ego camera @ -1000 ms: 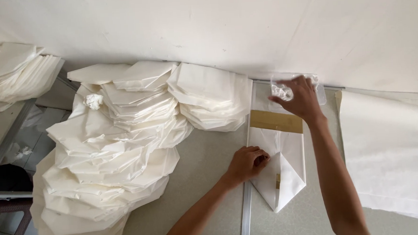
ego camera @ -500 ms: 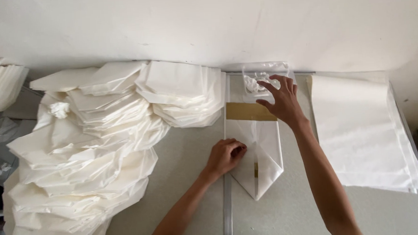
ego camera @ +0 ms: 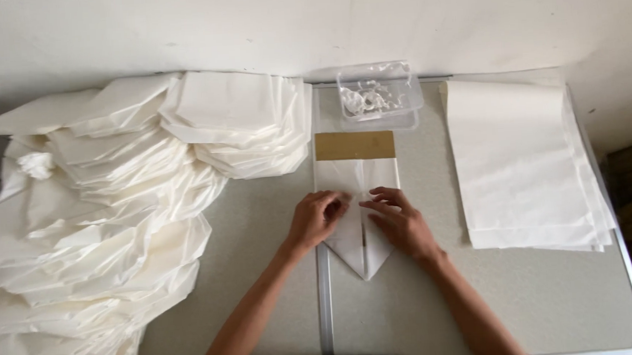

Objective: Folding white paper sheets over a gold cardboard template on a table

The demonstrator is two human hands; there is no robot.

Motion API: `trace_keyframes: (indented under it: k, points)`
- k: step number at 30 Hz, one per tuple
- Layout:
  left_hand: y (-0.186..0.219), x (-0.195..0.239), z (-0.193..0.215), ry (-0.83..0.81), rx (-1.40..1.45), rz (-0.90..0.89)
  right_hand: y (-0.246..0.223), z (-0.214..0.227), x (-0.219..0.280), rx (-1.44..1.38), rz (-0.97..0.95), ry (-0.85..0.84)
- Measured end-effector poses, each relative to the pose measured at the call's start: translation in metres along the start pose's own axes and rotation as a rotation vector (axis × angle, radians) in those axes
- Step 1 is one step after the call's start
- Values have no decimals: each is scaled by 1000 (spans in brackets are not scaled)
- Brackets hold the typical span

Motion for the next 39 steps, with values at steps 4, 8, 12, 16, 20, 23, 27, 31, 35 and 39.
trace_keyframes:
  k: [4, 8, 12, 16, 20, 23, 27, 31, 35, 39]
  points:
    - [0, 2, 2, -25, 54, -35, -1, -1, 0, 8, 32, 4]
    - [3, 3, 4, -4, 53, -50, -4, -5, -2, 109, 81, -29]
    - [8, 2, 11, -10, 59, -33, -4, -8, 0, 152, 76, -59]
    - [5, 1, 8, -17, 72, -29, -9, -11, -2, 185, 120, -68]
    - [7, 1, 10, -1, 79, -24, 4, -13, 3, 189, 103, -37]
    - [5, 4, 7, 8, 74, -20, 1, -13, 3, 183, 116, -42]
    - [6, 2, 9, 22, 73, -43, -2, -14, -1, 206, 142, -79]
    - [4, 2, 6, 22, 64, -43, -3, -12, 1, 168, 145, -89]
    - [5, 2, 8, 20, 75, -27, -3, -14, 2, 169, 144, -108]
    - [0, 2, 3, 4, 75, -32, -7, -8, -3, 132, 52, -61]
Point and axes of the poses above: each hand's wrist, its own x-axis away from the middle knuckle, its own z-axis out of the back of the hand, y = z × x, the point moved 7 cm from there along -x, towards the middle knuckle, and after that the axes turned 10 degrees about -x, right-handed, at the moved point
